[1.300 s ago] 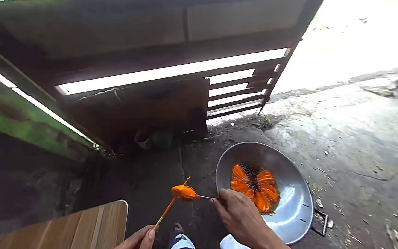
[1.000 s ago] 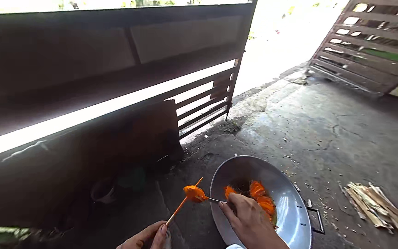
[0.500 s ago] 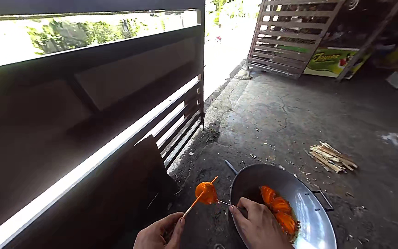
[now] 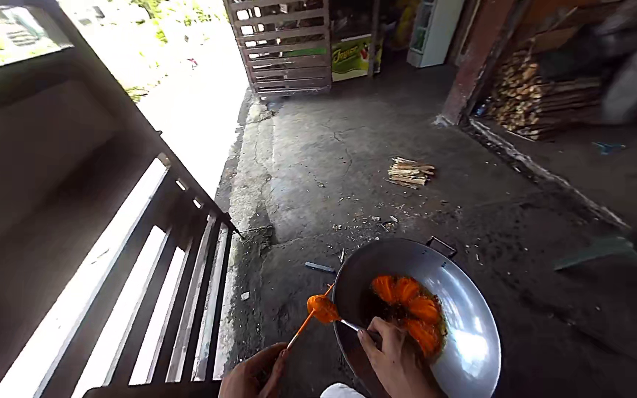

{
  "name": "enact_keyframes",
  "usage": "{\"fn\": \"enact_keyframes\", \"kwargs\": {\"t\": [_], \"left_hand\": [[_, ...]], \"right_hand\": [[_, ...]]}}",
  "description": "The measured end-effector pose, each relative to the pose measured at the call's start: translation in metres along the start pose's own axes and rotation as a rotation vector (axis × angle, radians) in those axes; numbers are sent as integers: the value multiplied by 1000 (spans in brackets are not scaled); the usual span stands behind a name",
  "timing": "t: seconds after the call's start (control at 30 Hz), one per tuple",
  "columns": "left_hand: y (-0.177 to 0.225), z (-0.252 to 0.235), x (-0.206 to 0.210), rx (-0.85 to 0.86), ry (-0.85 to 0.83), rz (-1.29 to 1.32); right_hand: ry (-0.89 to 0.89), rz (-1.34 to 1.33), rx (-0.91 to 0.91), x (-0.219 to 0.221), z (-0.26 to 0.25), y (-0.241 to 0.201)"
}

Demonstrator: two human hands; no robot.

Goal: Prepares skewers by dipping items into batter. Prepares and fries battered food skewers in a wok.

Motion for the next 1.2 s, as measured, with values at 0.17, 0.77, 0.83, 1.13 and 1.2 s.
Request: {"fn": "enact_keyframes", "kwargs": {"t": [0.17,0.77,0.83,1.13,1.2], "left_hand": [[5,-98,57,141,-314,-136],[24,-321,254,638,-1151,-687],[24,-326,272,650,-1203,-775],[25,-328,378,714,-1297,-1115],[24,-324,395,706,-1273,-1178]], "right_hand": [[64,-12,298,12,-24,47],[488,-343,1061,181,-71,76],[380,-404,1129,188,-76,75],[216,-534,1310,201,-104,96],[190,-575,1364,197,-107,99]]}}
Point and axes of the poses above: each hand's wrist, its own z-axis away from the middle knuckle, its own x-axis out of the palm, y = z × x, the point moved 2 cm from there along -z, towards the middle knuckle, and after that the axes turned 9 degrees about y, right-handed, at the moved point
